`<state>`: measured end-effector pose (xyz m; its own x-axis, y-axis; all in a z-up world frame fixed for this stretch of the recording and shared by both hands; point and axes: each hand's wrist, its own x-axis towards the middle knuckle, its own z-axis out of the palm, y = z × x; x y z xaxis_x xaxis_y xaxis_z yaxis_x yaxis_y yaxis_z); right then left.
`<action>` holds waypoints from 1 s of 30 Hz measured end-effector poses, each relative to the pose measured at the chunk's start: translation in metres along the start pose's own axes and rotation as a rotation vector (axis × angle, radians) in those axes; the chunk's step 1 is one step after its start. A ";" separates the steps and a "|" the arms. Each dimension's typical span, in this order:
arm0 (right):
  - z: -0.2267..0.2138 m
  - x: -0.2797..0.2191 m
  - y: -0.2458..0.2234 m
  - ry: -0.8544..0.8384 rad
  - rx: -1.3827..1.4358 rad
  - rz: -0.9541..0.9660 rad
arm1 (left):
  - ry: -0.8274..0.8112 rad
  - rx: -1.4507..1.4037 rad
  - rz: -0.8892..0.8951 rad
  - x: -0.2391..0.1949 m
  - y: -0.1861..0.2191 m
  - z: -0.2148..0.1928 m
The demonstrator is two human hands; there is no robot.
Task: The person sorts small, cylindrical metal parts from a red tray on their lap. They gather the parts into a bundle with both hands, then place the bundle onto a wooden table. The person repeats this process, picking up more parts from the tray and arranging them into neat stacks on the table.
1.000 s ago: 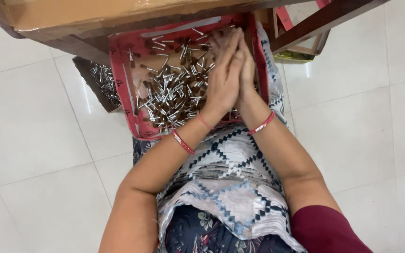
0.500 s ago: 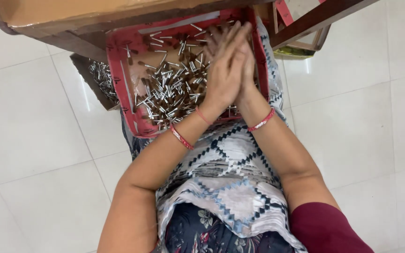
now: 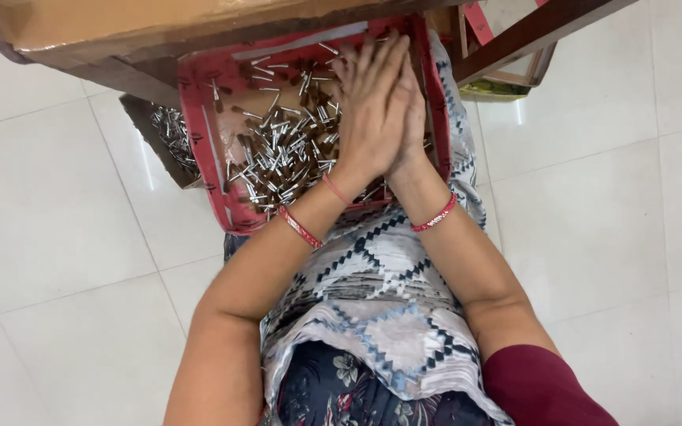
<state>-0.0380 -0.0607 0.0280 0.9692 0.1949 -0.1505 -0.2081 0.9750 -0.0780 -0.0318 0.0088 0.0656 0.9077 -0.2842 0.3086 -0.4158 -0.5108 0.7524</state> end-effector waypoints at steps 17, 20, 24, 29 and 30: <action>0.015 -0.009 0.004 -0.055 0.093 -0.153 | 0.068 -0.104 0.119 -0.036 0.025 -0.098; 0.010 -0.007 0.006 -0.067 0.104 -0.152 | 0.014 -0.131 0.032 -0.045 0.014 -0.088; 0.018 -0.012 0.010 -0.074 0.152 -0.103 | 0.059 -0.393 -0.194 -0.048 -0.003 -0.077; 0.028 -0.011 0.014 0.014 0.106 -0.110 | 0.071 -0.703 -0.358 -0.052 -0.015 -0.068; 0.027 -0.011 0.014 0.054 0.096 -0.126 | 0.068 -0.741 -0.384 -0.053 -0.015 -0.066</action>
<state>-0.0478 -0.0467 0.0549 0.9778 0.0668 -0.1986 -0.0692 0.9976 -0.0052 -0.0698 0.0847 0.0765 0.9901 -0.1371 -0.0306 0.0459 0.1099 0.9929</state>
